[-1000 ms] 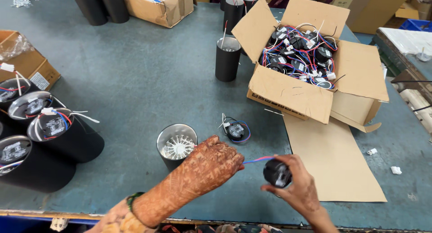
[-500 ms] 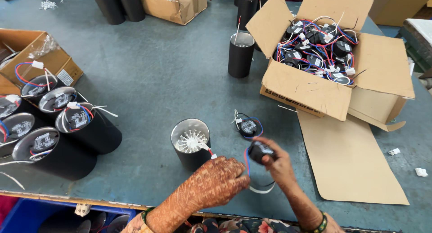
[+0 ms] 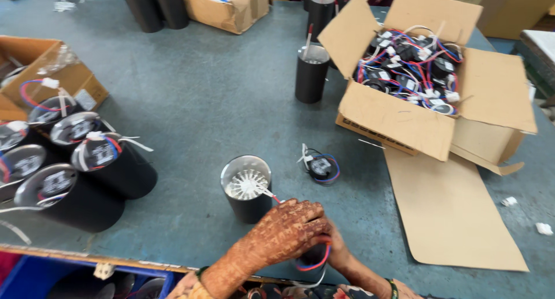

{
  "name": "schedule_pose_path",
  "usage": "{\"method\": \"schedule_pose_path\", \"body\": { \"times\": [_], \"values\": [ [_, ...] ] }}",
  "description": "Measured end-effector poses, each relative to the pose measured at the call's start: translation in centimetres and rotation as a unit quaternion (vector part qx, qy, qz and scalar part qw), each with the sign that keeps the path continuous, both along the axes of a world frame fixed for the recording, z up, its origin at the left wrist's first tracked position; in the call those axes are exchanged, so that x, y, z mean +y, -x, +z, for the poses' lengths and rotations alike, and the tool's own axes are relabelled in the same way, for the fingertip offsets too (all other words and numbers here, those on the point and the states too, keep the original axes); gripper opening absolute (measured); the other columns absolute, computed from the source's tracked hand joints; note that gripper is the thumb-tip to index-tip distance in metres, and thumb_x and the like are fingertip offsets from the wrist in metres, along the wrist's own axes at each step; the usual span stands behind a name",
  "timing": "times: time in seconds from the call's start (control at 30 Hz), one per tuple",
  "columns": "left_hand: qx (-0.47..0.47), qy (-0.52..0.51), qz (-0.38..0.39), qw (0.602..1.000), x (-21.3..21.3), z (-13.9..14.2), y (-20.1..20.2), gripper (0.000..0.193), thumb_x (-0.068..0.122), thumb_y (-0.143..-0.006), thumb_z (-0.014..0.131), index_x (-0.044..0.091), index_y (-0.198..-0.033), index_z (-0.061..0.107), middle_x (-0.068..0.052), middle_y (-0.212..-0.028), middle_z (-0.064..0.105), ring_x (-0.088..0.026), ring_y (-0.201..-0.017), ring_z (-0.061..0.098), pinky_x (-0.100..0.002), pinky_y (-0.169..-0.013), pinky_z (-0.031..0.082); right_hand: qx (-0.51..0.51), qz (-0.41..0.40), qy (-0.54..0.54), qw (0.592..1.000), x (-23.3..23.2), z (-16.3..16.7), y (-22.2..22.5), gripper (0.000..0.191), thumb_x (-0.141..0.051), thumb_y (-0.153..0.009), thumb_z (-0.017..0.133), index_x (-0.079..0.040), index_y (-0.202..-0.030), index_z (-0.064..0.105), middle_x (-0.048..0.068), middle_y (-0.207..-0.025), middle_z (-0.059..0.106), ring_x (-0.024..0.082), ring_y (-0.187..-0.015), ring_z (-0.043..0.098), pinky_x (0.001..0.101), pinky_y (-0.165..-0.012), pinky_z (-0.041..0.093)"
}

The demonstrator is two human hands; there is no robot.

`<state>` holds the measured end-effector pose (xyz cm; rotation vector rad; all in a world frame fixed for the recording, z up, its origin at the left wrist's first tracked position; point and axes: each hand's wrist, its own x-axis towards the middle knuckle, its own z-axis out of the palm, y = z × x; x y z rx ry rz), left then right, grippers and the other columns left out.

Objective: The person assembles small electronic components into black cylindrical housings. They connect wires to a small circuit board, place the board inside the cylinder, and arrange the wires. The person repeats this process for multiple units, moving completed items aside.

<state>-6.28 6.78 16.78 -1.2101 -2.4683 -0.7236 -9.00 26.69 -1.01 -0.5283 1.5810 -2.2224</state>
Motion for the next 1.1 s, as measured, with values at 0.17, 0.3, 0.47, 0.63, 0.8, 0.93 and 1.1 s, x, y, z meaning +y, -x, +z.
{"method": "schedule_pose_path", "body": {
  "times": [0.17, 0.3, 0.47, 0.63, 0.8, 0.93, 1.1],
  "values": [
    [-0.008, -0.024, 0.044, 0.999, 0.5, -1.0, -0.2, 0.028, 0.036, -0.096, 0.067, 0.010, -0.106, 0.067, -0.006, -0.107, 0.065, -0.028, -0.101, 0.066, -0.044, -0.082, 0.051, -0.200, -0.064, 0.085, 0.974, -0.4, 2.6, 0.5, 0.063, -0.053, -0.098, 0.040, -0.005, -0.136, 0.057, 0.013, -0.132, 0.065, 0.023, -0.121, 0.064, 0.0386, -0.106, 0.049],
    [-0.027, -0.008, 0.075, 0.997, 1.1, -1.3, -0.3, 0.026, 0.037, -0.096, 0.068, 0.012, -0.100, 0.069, -0.005, -0.101, 0.066, -0.028, -0.099, 0.066, -0.045, -0.083, 0.052, -0.201, -0.041, 0.071, 0.976, -0.2, 2.8, -0.2, 0.082, -0.070, -0.098, 0.037, 0.001, -0.134, 0.057, 0.017, -0.117, 0.070, 0.025, -0.102, 0.071, 0.0383, -0.088, 0.059],
    [-0.009, -0.073, 0.101, 0.992, 1.1, -0.6, 0.1, 0.024, 0.035, -0.094, 0.068, 0.013, -0.102, 0.071, -0.004, -0.102, 0.067, -0.028, -0.098, 0.066, -0.043, -0.083, 0.052, -0.237, -0.006, 0.073, 0.969, 1.3, 3.6, 0.7, 0.092, -0.077, -0.076, 0.049, -0.008, -0.136, 0.047, 0.006, -0.110, 0.072, 0.016, -0.093, 0.074, 0.0330, -0.073, 0.060],
    [-0.029, -0.086, 0.095, 0.991, 0.8, 0.0, 0.7, 0.020, 0.033, -0.093, 0.068, 0.015, -0.102, 0.074, -0.003, -0.101, 0.068, -0.026, -0.101, 0.066, -0.042, -0.087, 0.052, -0.089, 0.123, 0.019, 0.988, 3.3, 5.2, 0.1, 0.114, -0.058, -0.072, 0.089, -0.005, -0.160, 0.039, 0.016, -0.112, 0.068, 0.021, -0.081, 0.065, 0.0296, -0.058, 0.050],
    [0.080, -0.048, 0.113, 0.989, 0.6, 0.6, 1.2, 0.021, 0.035, -0.086, 0.073, 0.015, -0.093, 0.075, -0.004, -0.096, 0.069, -0.031, -0.105, 0.063, -0.049, -0.094, 0.047, -0.027, 0.069, -0.031, 0.997, 3.3, 7.9, -0.7, 0.105, -0.046, -0.060, 0.096, -0.004, -0.142, 0.046, 0.008, -0.122, 0.063, 0.017, -0.111, 0.062, 0.0305, -0.094, 0.051],
    [0.041, -0.130, 0.111, 0.984, -0.6, 1.2, 1.2, 0.019, 0.022, -0.091, 0.073, 0.018, -0.109, 0.074, -0.004, -0.115, 0.069, -0.027, -0.112, 0.064, -0.044, -0.095, 0.050, 0.023, 0.038, -0.024, 0.999, 3.9, 9.4, -0.3, 0.094, -0.034, -0.058, 0.101, -0.002, -0.131, 0.050, 0.009, -0.120, 0.060, 0.019, -0.114, 0.061, 0.0347, -0.101, 0.050],
    [-0.004, -0.145, 0.132, 0.981, -0.6, 1.0, 1.8, 0.038, 0.015, -0.092, 0.073, 0.022, -0.129, 0.071, -0.004, -0.115, 0.069, -0.028, -0.107, 0.066, -0.043, -0.088, 0.052, 0.080, -0.020, -0.028, 0.996, 3.6, 9.6, 0.8, 0.094, -0.033, -0.057, 0.101, -0.001, -0.130, 0.051, 0.010, -0.122, 0.060, 0.020, -0.118, 0.060, 0.0343, -0.104, 0.048]
  ]
}}
